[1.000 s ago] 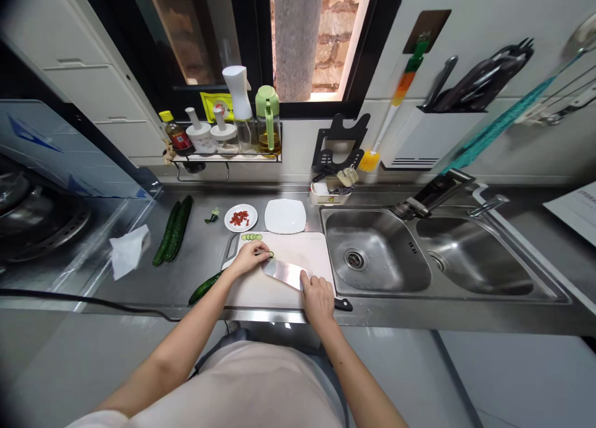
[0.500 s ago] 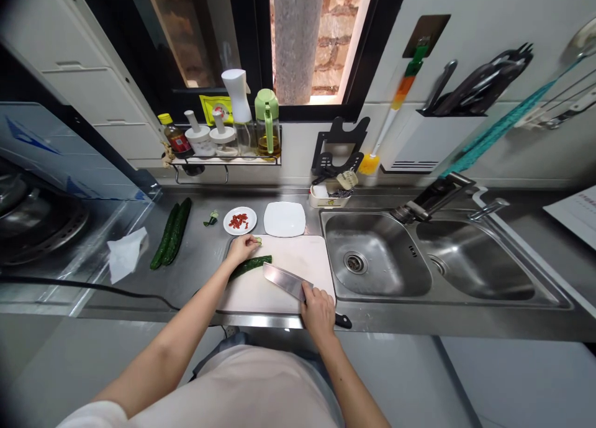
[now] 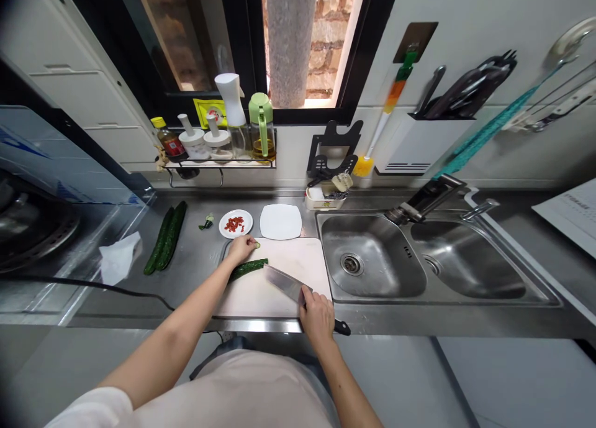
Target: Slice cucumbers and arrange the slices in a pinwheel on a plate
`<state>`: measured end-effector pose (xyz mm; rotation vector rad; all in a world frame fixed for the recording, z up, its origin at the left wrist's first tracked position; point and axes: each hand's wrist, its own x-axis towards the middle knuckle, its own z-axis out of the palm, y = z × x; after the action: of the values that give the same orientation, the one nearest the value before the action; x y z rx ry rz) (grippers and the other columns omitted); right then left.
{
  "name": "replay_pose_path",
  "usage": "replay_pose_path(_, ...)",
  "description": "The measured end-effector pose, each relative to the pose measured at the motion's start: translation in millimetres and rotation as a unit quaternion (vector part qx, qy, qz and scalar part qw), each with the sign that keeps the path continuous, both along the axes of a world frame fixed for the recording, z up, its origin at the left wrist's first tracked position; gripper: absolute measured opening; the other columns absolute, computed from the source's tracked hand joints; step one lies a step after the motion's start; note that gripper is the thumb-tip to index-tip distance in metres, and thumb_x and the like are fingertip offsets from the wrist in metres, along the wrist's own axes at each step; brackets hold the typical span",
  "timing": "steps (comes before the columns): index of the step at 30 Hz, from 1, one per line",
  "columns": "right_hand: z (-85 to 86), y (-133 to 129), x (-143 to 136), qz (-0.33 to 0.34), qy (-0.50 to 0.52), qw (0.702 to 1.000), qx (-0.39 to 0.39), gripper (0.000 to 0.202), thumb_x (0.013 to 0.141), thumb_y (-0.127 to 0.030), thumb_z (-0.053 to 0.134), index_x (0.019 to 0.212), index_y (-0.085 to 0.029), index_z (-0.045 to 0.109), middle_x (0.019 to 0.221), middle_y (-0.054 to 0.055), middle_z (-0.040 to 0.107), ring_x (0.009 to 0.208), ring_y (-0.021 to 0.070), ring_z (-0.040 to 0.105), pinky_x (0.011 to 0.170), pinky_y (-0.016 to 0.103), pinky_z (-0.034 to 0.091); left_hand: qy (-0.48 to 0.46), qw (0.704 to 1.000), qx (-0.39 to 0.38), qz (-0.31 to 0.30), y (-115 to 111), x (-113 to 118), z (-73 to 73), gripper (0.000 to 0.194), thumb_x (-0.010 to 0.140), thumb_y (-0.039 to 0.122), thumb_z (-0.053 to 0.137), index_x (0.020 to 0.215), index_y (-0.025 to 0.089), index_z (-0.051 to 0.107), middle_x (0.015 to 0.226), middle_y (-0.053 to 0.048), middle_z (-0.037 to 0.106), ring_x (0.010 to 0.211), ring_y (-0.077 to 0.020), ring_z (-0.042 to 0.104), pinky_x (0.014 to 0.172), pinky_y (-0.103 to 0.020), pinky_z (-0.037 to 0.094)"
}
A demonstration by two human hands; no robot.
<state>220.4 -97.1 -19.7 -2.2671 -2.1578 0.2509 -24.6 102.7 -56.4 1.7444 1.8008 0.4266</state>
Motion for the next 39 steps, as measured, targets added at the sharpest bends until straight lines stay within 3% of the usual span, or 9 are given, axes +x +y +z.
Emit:
replay_pose_path(10,-0.6,3,0,0.000,0.002,1.000,0.002,0.043,0.083,-0.018,0.053,0.126,-0.020,0.057,0.095,0.006,0.066,0.090,0.0195,0.056,0.080,0.029,0.032,0.070,0.997,0.010,-0.013,6,5,1.8,0.016,0.080,0.027,0.060,0.091,0.024,0.070,0.091,-0.004,0.071,0.085,-0.0181,0.061,0.072,-0.026,0.040)
replay_pose_path(21,-2.7,6,1,0.001,0.007,1.000,-0.001,0.042,0.082,-0.018,0.054,0.124,-0.021,0.058,0.094,0.005,0.066,0.090,0.0190,0.056,0.080,0.029,0.031,0.085,0.995,0.038,-0.026,-4,-2,5.2,0.023,0.081,0.036,0.061,0.098,0.023,0.069,0.095,-0.006,0.068,0.089,-0.0191,0.059,0.074,-0.026,0.039)
replay_pose_path(39,-2.3,6,0,-0.005,0.011,1.000,-0.005,0.041,0.083,-0.019,0.053,0.123,-0.020,0.059,0.094,0.005,0.067,0.090,0.0187,0.057,0.079,0.028,0.032,0.110,0.993,0.033,-0.040,-2,0,1.2,0.023,0.082,0.033,0.059,0.099,0.024,0.071,0.101,-0.007,0.068,0.091,-0.0201,0.060,0.075,-0.027,0.040)
